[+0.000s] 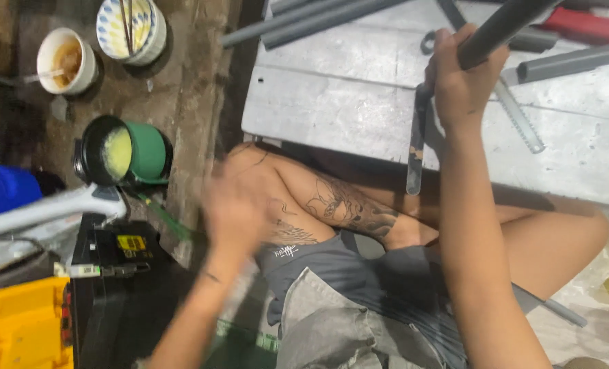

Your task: The person saws through a grey PVC pipe using a hand saw, then uses the saw blade to scrape the cut edge of the pipe.

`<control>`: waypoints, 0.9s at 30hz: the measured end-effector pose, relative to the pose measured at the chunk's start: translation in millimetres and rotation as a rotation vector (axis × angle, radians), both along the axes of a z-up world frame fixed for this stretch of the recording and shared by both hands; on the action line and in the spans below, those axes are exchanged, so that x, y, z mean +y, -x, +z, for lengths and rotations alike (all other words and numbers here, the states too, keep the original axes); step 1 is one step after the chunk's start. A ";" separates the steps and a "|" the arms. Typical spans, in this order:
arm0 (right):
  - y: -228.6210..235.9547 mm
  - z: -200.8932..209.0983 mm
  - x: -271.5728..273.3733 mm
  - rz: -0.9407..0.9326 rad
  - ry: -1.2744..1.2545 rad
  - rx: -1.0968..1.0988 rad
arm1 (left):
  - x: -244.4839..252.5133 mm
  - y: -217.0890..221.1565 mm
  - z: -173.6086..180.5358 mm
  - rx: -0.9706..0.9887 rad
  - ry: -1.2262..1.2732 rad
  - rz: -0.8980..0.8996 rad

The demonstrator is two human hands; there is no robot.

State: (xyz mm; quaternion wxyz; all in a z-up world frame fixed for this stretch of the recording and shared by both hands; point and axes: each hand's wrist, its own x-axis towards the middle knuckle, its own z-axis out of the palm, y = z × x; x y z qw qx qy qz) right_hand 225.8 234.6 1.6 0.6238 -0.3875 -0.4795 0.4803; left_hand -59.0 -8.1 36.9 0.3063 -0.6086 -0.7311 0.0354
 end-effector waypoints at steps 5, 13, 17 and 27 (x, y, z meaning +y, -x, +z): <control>1.9 6.9 0.4 -0.077 -0.078 -0.210 | -37.7 -82.9 -109.9 -0.374 0.488 -0.420; 2.9 20.9 -2.7 -0.082 0.053 -0.219 | 53.3 -34.0 -113.8 -0.130 0.633 -0.385; 4.2 14.3 0.5 -0.066 0.124 -0.274 | 44.6 -72.9 -17.9 -0.250 0.696 -0.733; 1.8 15.4 4.6 -0.034 0.119 -0.243 | 56.7 -80.1 -38.5 -0.186 0.649 -0.574</control>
